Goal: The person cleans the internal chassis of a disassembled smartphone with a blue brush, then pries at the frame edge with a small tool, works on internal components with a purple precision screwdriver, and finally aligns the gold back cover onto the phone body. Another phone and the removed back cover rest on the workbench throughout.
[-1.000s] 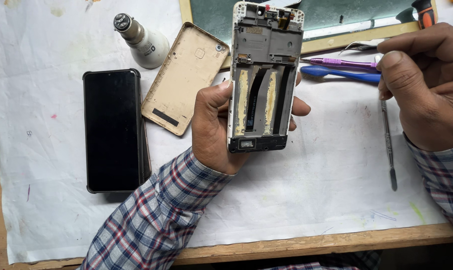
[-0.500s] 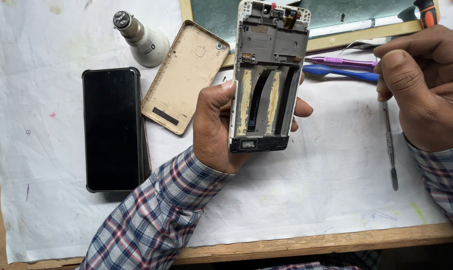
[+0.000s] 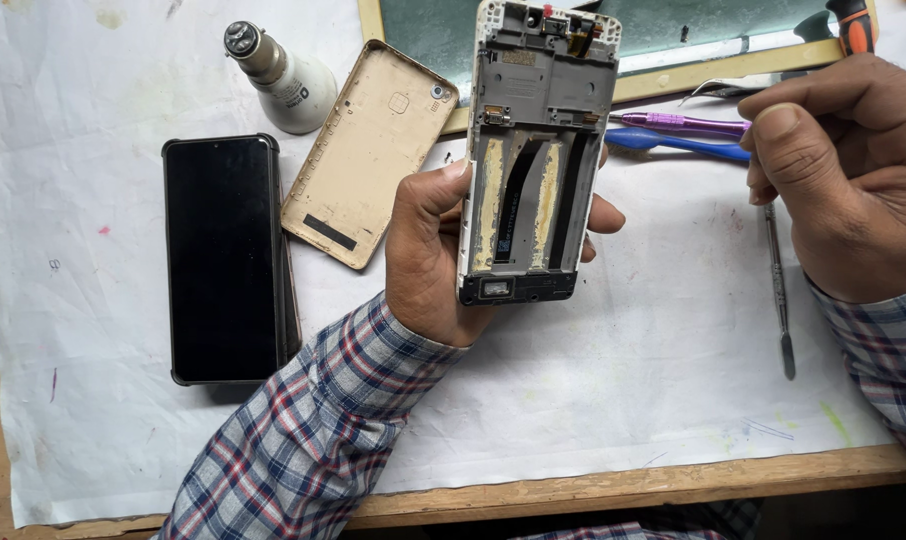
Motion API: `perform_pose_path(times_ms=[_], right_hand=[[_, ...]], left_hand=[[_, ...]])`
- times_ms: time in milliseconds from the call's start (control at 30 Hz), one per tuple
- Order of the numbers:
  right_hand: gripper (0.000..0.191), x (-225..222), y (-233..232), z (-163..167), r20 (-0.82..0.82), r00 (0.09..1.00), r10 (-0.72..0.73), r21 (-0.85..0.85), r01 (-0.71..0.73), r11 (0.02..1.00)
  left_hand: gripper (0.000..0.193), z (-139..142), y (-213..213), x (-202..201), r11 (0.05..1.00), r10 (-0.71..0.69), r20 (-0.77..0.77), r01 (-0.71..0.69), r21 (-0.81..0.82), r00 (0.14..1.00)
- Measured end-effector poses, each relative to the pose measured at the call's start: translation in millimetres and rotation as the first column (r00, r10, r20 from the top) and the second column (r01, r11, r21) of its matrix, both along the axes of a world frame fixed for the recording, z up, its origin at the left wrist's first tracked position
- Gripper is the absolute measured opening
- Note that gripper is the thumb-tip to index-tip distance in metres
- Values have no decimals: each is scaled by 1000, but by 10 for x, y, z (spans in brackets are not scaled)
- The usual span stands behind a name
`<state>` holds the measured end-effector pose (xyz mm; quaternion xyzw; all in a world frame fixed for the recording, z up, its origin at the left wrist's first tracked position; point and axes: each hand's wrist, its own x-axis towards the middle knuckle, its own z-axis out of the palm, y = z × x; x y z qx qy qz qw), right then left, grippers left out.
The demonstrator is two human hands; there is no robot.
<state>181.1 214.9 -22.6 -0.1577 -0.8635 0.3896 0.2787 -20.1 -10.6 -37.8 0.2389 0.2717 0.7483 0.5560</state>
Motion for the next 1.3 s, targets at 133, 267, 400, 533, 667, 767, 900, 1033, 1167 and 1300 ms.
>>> perform_pose_path(times_ms=[133, 267, 400, 533, 667, 767, 900, 1033, 1167, 1300], right_hand=[[24, -21, -15, 29, 6, 1000, 12, -10, -12, 1000], [24, -32, -42, 63, 19, 1000, 5, -18, -4, 1000], [23, -26, -63, 89, 57, 998, -6, -20, 7, 1000], [22, -31, -53, 86, 53, 999, 11, -9, -10, 1000], [21, -34, -34, 65, 41, 999, 18, -1, -18, 1000], [21, -26, -31, 48, 33, 999, 26, 16, -26, 1000], [22, -14, -23, 34, 42, 999, 20, 14, -20, 1000], [20, -31, -16, 36, 37, 999, 23, 11, -24, 1000], [20, -55, -73, 89, 38, 999, 19, -25, -18, 1000], [21, -55, -201, 199, 96, 995, 1, -104, 9, 995]], left_hand=[[68, -1, -2, -3, 1000, -1, 1, 1, -6, 1000], [68, -11, -4, -8, 1000, -5, -4, 5, 15, 1000], [68, -10, -3, -4, 1000, -7, -6, 7, 23, 1000], [68, 9, -8, -7, 1000, -2, -5, 2, -2, 1000], [68, 18, -7, -1, 1000, 0, 3, 0, -29, 1000], [68, 9, -6, -3, 1000, -5, 9, 5, -23, 1000], [68, -18, -8, -10, 1000, -4, -8, 4, 13, 1000], [67, -19, -7, -3, 1000, -4, -22, 5, 23, 1000], [68, 38, 5, 16, 999, -33, -100, 32, -13, 994], [71, 132, 46, 76, 990, -79, -58, 72, -125, 995]])
